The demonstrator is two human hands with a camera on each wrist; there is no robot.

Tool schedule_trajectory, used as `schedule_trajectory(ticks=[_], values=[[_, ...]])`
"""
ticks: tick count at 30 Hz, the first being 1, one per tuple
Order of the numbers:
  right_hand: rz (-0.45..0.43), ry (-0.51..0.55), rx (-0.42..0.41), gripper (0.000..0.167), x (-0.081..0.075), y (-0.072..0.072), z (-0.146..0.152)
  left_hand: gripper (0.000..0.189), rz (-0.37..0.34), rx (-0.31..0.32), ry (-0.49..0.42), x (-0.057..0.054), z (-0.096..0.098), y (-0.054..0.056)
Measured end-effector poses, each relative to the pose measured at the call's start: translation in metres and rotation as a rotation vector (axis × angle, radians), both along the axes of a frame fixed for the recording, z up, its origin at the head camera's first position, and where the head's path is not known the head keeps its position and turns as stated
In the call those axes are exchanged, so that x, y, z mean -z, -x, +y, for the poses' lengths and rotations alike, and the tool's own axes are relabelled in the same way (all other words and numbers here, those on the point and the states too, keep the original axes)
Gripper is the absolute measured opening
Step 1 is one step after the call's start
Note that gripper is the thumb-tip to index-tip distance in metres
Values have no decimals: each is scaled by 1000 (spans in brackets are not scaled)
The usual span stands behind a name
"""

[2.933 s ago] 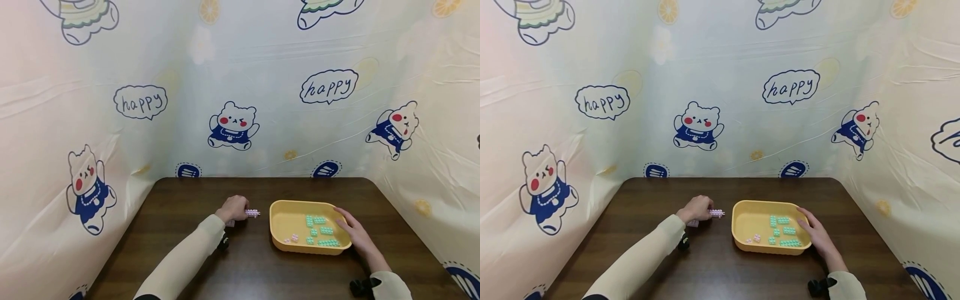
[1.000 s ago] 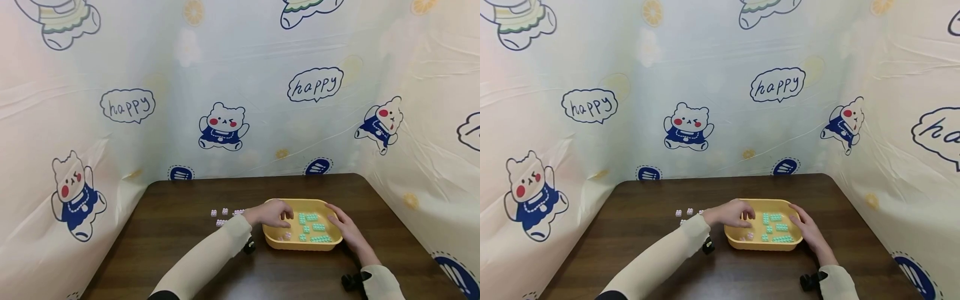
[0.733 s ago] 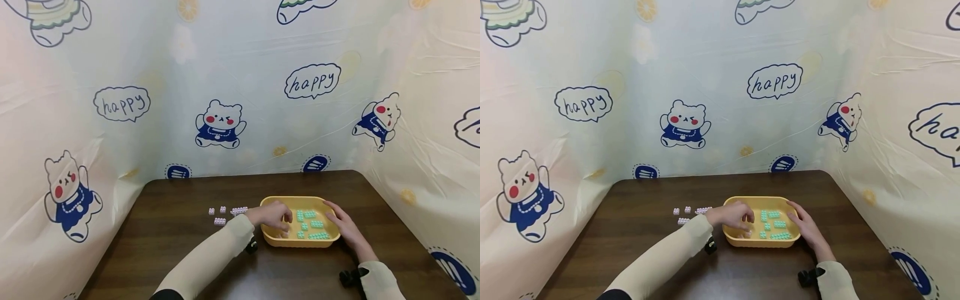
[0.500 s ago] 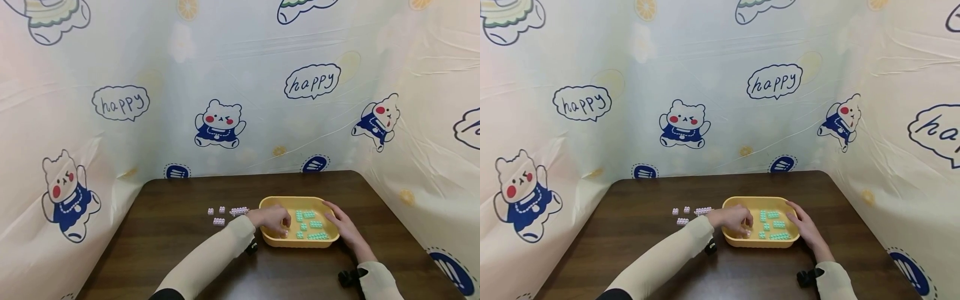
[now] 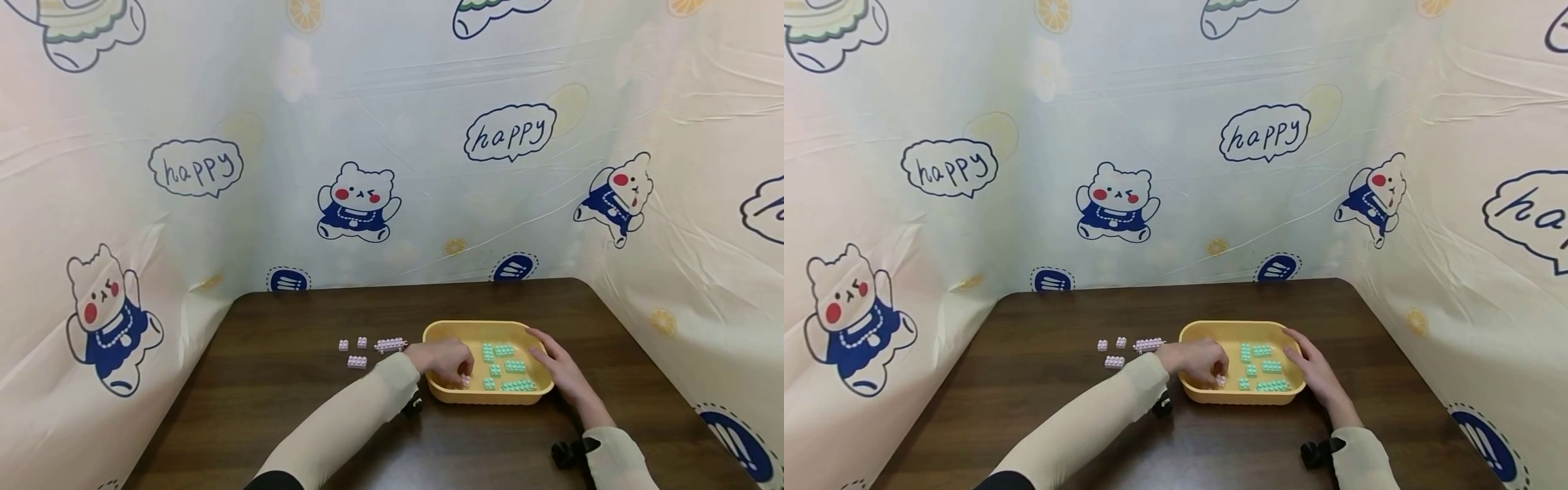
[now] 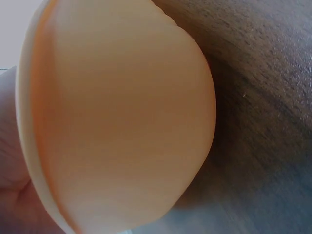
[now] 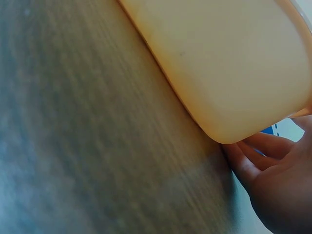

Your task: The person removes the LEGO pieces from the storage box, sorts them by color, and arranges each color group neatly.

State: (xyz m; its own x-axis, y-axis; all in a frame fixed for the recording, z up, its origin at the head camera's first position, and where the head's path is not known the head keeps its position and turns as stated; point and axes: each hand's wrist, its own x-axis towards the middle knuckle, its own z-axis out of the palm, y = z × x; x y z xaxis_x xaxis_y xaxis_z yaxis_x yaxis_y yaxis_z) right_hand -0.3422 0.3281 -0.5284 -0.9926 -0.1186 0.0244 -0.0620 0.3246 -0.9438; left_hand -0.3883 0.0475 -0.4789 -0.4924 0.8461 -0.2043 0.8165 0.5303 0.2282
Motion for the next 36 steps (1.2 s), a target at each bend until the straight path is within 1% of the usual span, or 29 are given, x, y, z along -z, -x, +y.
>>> schedule_trajectory(ticks=[5,7,9,14,17,20,22,25,28,29,32,36], values=[[-1,-3,0,55,0,0,0,7,28,-4,13,-2,1,-2],[0,-9,0,55,0,0,-1,7,50,4,21,-1,2,-4],[0,-12,-1,55,0,-1,-1,8,55,4,28,-1,3,-5],[12,-8,-4,55,0,1,-2,12,34,-21,21,-1,3,-7],[17,-10,-3,55,0,2,-2,10,27,-28,13,-3,3,-7],[9,-13,0,55,0,1,-1,8,18,-28,-20,-5,2,-5],[4,-16,2,55,-1,0,-1,5,30,-27,-54,-8,-1,-3],[1,-15,1,56,-2,-2,-2,1,74,-18,-134,-12,-9,0],[0,-17,-2,57,-3,-3,-3,7,113,-22,-246,-17,-23,3],[0,-16,-5,58,-3,-4,-3,8,110,-30,-290,-19,-30,3],[7,-17,-8,58,-3,-4,-3,11,78,-78,-430,-24,-51,3],[9,-34,-10,58,-2,-4,-3,14,55,-155,-578,-30,-84,0]])
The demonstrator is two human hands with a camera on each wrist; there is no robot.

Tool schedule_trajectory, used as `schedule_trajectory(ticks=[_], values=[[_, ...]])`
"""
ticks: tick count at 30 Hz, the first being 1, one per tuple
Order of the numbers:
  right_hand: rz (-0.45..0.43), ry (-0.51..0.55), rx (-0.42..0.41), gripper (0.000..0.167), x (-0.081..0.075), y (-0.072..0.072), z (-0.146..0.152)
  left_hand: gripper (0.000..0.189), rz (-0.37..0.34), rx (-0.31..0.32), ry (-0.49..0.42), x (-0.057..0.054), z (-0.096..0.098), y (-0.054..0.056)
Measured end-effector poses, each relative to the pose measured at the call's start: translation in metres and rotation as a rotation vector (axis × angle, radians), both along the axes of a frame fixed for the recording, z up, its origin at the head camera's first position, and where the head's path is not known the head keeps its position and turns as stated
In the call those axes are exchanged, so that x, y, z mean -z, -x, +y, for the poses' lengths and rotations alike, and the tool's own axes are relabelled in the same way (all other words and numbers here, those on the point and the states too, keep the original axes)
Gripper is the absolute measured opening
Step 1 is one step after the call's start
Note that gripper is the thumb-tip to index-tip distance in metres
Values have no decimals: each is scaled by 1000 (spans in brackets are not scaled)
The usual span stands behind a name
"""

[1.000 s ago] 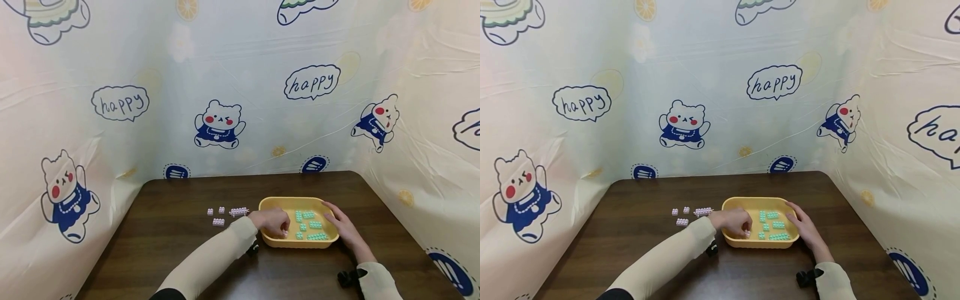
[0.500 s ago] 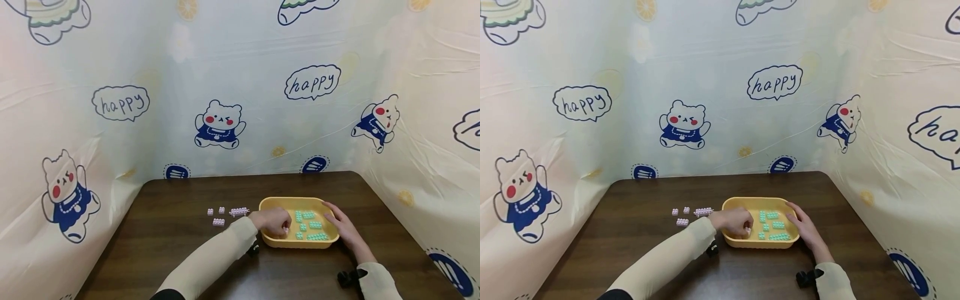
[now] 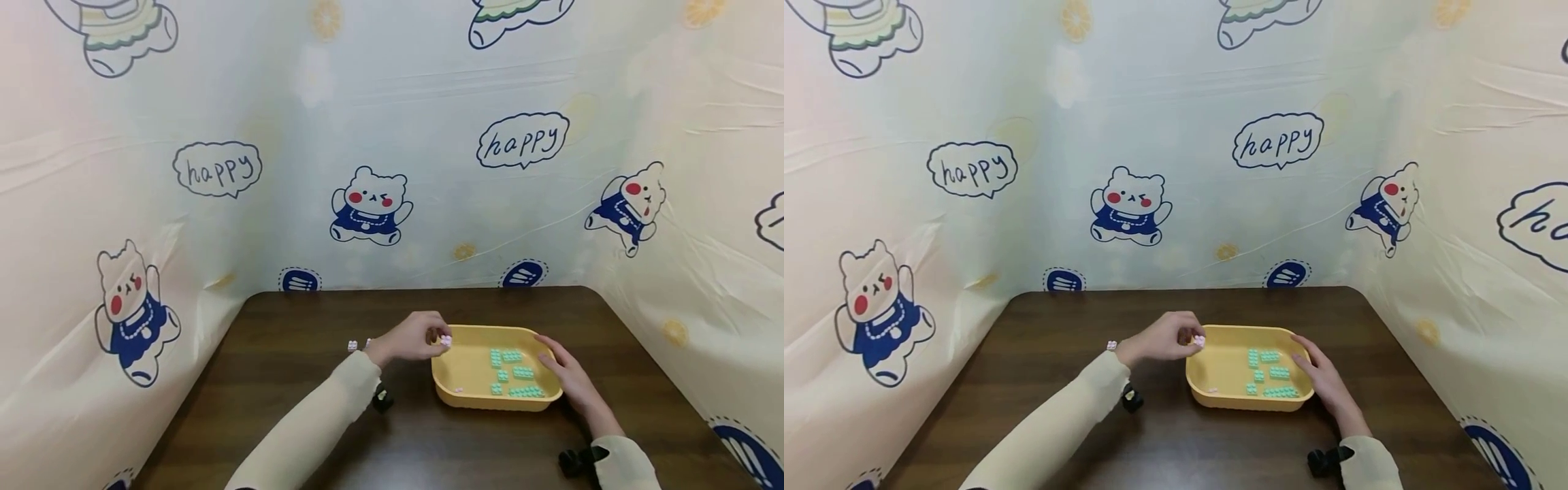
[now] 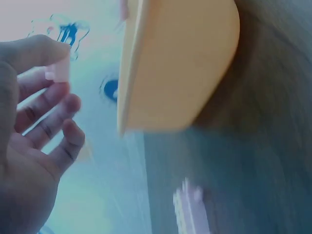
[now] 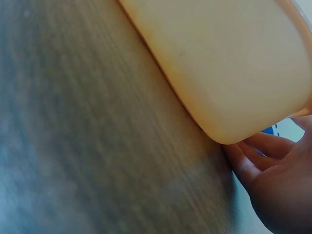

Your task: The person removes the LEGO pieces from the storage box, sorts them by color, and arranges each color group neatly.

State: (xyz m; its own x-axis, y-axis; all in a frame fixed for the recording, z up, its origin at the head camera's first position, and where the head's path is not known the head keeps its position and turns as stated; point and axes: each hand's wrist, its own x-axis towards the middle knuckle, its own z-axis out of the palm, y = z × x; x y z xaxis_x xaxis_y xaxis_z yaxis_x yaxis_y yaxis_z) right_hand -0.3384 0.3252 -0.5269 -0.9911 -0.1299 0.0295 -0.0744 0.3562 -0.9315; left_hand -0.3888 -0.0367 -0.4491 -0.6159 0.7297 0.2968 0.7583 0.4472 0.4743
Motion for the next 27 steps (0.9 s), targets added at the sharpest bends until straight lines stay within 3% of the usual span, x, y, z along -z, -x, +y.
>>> schedule_trajectory(ticks=[5,10,19,27], values=[[-17,-29,0,60,0,-1,1,13,-3,-50,-88,1,-40,-7],[-24,-40,-2,61,-2,-2,0,14,8,-102,-113,10,-84,-21],[-34,-28,-2,61,-2,-1,1,14,30,-204,-88,42,-157,-44],[-34,-15,-20,60,-2,-3,-1,13,-69,-303,-2,71,-189,-53]])
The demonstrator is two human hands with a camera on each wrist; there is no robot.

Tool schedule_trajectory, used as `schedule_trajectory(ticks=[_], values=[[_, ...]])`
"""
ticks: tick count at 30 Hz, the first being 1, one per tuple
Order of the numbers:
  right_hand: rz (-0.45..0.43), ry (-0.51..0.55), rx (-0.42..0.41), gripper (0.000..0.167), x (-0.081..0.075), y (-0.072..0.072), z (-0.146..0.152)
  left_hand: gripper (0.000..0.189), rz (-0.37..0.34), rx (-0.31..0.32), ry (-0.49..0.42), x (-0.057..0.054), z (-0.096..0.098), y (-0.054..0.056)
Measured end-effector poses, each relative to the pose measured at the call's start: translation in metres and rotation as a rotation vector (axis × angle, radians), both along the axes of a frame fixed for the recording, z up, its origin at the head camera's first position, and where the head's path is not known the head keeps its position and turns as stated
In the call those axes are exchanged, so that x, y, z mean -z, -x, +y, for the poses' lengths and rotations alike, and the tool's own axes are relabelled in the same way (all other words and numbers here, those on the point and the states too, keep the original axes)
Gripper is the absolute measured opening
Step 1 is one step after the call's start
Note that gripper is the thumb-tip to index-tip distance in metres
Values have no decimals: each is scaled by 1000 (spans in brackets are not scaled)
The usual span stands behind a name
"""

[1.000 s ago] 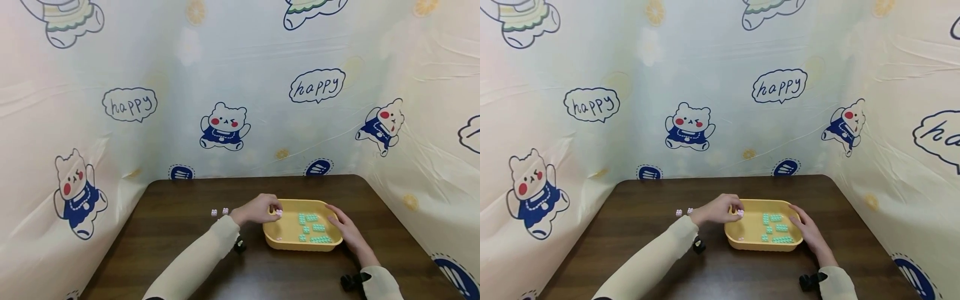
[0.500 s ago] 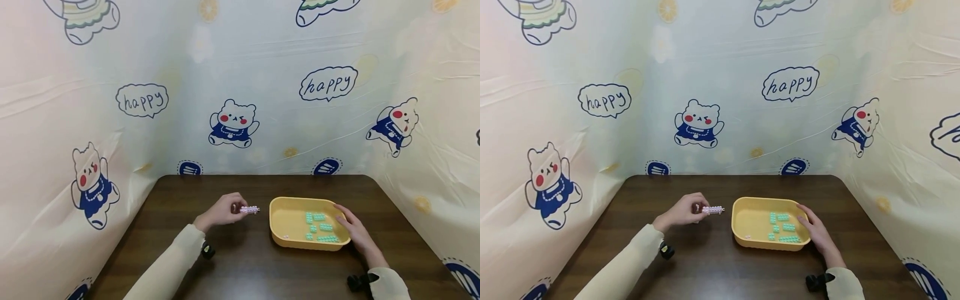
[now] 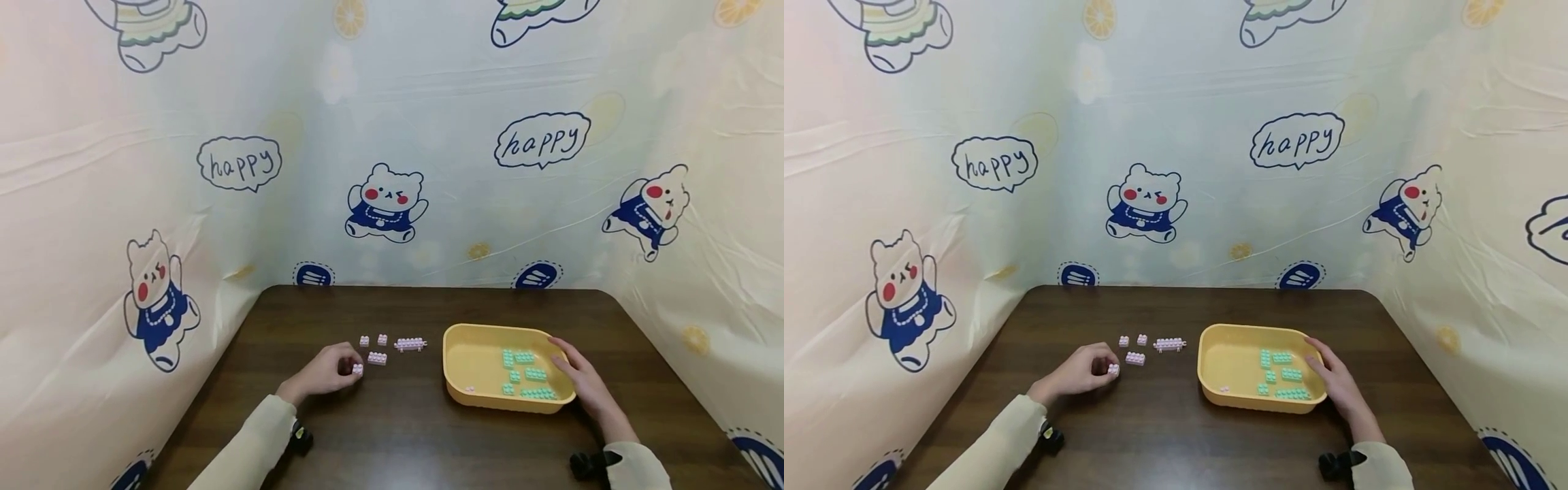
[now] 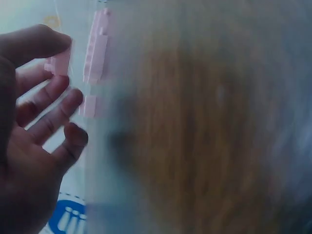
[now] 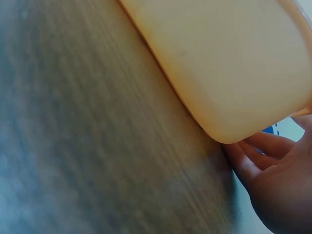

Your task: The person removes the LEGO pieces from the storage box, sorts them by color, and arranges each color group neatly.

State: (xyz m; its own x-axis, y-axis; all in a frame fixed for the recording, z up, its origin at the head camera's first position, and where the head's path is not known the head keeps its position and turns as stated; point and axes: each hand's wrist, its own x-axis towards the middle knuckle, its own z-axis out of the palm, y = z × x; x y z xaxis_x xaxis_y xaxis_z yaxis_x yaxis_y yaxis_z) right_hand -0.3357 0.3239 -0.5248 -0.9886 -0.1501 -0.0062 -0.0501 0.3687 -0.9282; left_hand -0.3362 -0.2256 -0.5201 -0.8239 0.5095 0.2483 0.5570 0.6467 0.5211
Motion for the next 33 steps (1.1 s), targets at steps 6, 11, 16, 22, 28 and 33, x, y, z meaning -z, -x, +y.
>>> schedule_trajectory(ticks=[6,11,16,22,28,33], values=[[2,-7,2,60,-2,0,-1,14,9,-13,1,1,-7,-1],[-2,-17,6,61,-5,3,-1,12,2,-17,18,-2,-8,2],[-1,-5,4,60,-6,4,-2,10,-16,-17,40,-2,-8,5],[-1,-17,-5,60,-6,3,-2,10,-41,-22,87,5,-9,5],[-15,-13,5,61,-4,1,-2,11,-34,-19,110,9,-9,4],[-15,-9,9,62,-1,0,-1,12,-35,-7,112,10,-7,4]])
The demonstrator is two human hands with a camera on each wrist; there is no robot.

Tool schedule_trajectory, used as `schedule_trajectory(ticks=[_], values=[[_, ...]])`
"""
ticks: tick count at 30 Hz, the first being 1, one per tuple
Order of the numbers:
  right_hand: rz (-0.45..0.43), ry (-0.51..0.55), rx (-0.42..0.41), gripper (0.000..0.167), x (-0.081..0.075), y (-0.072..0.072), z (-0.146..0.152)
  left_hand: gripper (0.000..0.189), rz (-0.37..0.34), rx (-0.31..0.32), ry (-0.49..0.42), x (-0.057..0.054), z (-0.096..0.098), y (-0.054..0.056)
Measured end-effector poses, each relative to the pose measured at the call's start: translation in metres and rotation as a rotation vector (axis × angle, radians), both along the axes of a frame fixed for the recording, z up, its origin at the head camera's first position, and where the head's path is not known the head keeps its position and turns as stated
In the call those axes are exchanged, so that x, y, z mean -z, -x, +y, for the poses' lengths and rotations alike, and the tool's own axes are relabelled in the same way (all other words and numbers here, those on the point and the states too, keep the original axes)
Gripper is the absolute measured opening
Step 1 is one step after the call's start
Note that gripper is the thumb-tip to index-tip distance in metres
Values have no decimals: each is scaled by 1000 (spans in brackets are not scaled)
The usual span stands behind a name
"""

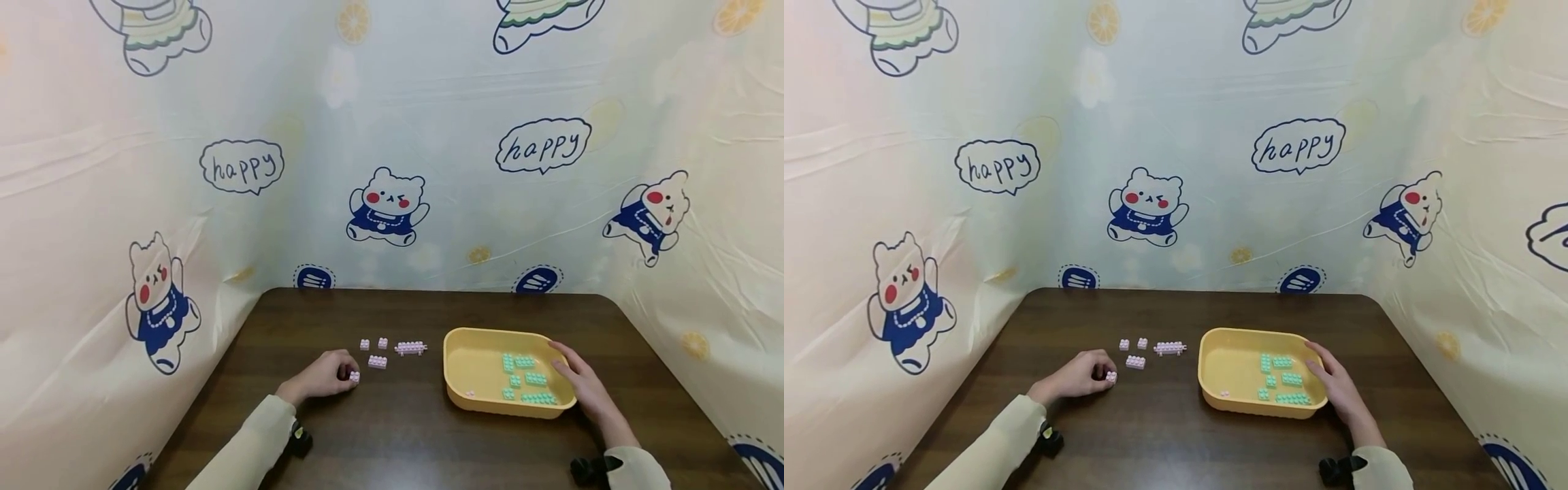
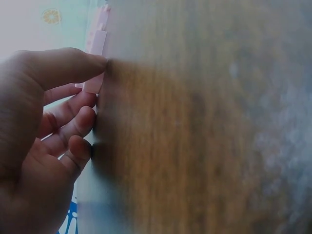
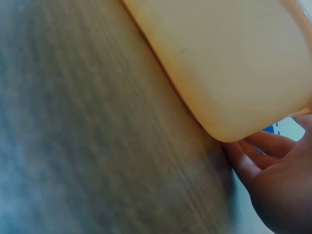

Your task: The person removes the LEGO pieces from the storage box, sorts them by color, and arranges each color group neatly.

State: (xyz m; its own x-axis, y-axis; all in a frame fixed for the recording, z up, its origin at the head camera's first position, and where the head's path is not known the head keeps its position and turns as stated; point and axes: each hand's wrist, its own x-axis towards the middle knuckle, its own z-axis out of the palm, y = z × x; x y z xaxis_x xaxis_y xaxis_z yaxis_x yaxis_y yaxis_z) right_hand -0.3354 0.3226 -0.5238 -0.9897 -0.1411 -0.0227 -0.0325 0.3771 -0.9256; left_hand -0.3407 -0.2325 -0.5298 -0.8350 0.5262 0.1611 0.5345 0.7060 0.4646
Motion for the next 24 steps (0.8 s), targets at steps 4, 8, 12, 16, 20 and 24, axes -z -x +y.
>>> schedule_trajectory(ticks=[4,8,12,16,20,24], values=[[-11,-1,1,61,2,0,-1,12,-4,6,-1,1,0,0],[-16,11,1,61,2,1,-1,12,-11,2,5,2,0,0],[-3,9,-4,60,1,3,-2,12,-16,-1,14,3,0,1],[2,-18,3,60,0,6,-3,12,-12,4,15,2,-1,2],[1,-34,6,60,-1,7,-4,15,-9,5,19,1,-2,2],[-4,-41,8,61,0,8,-5,25,-46,-9,10,-4,-3,0]])
